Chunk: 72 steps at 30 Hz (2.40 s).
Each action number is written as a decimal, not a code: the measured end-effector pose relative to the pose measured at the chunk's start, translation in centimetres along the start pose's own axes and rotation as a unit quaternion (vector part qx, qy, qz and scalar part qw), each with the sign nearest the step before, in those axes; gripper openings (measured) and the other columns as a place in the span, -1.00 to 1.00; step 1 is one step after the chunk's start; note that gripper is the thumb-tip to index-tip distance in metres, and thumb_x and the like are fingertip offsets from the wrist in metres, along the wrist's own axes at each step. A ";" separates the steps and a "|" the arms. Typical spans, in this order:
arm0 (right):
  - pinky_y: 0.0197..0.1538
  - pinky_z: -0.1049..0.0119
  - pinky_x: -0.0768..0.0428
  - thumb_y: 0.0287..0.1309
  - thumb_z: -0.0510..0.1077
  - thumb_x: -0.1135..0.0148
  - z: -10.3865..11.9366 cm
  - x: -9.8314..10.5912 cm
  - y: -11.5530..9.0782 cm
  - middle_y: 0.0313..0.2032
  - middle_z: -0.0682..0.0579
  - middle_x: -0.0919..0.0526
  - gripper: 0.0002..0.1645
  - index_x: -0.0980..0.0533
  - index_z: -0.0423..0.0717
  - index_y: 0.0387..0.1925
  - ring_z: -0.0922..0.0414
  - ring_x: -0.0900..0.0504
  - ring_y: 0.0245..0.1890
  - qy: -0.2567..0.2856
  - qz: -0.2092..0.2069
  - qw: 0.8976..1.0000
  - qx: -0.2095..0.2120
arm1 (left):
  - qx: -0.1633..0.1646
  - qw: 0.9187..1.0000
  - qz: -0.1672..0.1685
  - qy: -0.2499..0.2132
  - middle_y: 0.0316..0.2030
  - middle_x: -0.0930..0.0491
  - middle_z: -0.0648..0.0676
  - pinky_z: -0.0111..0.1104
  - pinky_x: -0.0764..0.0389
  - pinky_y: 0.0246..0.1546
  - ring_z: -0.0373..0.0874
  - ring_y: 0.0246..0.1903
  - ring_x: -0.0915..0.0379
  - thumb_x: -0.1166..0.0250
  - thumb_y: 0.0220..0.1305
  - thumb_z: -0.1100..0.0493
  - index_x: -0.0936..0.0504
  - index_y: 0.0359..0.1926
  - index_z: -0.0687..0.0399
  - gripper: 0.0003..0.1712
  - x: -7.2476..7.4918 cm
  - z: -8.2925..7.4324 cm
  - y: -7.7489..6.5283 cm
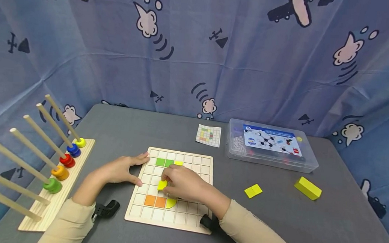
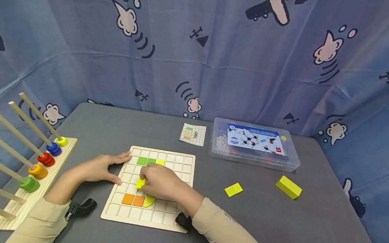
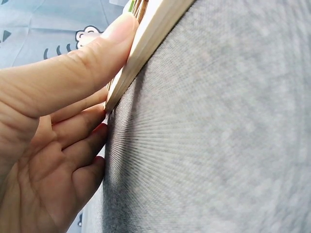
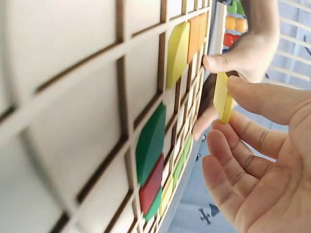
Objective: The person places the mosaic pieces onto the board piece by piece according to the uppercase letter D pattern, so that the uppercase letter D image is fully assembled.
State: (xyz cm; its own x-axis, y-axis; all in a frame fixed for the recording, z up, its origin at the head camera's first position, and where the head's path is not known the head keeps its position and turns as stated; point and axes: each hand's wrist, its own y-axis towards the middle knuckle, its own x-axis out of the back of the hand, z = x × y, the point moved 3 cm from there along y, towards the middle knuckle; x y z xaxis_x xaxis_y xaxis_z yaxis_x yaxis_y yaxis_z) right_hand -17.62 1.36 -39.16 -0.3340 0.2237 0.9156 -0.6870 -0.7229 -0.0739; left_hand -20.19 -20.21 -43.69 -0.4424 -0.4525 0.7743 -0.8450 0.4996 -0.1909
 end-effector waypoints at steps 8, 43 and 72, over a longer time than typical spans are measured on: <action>-0.39 0.52 -0.40 0.02 -0.07 -0.39 1.1 -1.1 2.0 -0.41 0.18 -0.48 -0.76 -0.60 -0.03 -0.25 0.31 -0.40 -0.47 -0.032 0.035 0.999 0.022 | -0.005 1.000 -0.004 0.005 0.44 -0.05 0.13 0.12 -0.13 0.31 0.20 0.41 0.03 -0.45 -0.09 -0.19 -0.25 0.39 0.10 0.05 0.0 0.0 0.0; 0.01 0.32 -0.53 0.04 -0.12 -0.37 -2.2 0.8 -2.8 -0.11 0.05 -0.64 -0.55 -0.57 -0.14 0.00 0.18 -0.57 -0.11 0.052 0.000 0.999 0.012 | 0.010 1.000 0.001 -0.002 0.45 -0.02 0.13 0.12 -0.12 0.31 0.22 0.41 0.06 -0.46 -0.10 -0.17 -0.23 0.40 0.10 0.06 0.0 -0.2 0.0; 0.06 -0.06 -0.50 0.02 -0.03 -0.40 -16.6 4.7 -16.8 0.04 -0.08 -0.60 -0.38 -0.49 -0.20 0.11 -0.12 -0.54 0.06 0.089 -0.054 0.984 -0.142 | 0.006 1.000 0.003 -0.005 0.46 0.00 0.12 0.11 -0.15 0.30 0.21 0.41 0.05 -0.44 -0.08 -0.17 -0.21 0.41 0.08 0.06 0.0 -0.2 -0.1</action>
State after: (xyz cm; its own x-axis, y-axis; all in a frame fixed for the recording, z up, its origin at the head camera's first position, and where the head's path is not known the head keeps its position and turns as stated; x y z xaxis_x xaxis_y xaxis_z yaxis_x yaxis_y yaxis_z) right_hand -18.31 25.43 -40.16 -0.3400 0.4176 0.8426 -0.8686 -0.4828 -0.1111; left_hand -20.01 -20.12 -43.51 -0.4508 -0.4568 0.7669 -0.8459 0.4930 -0.2035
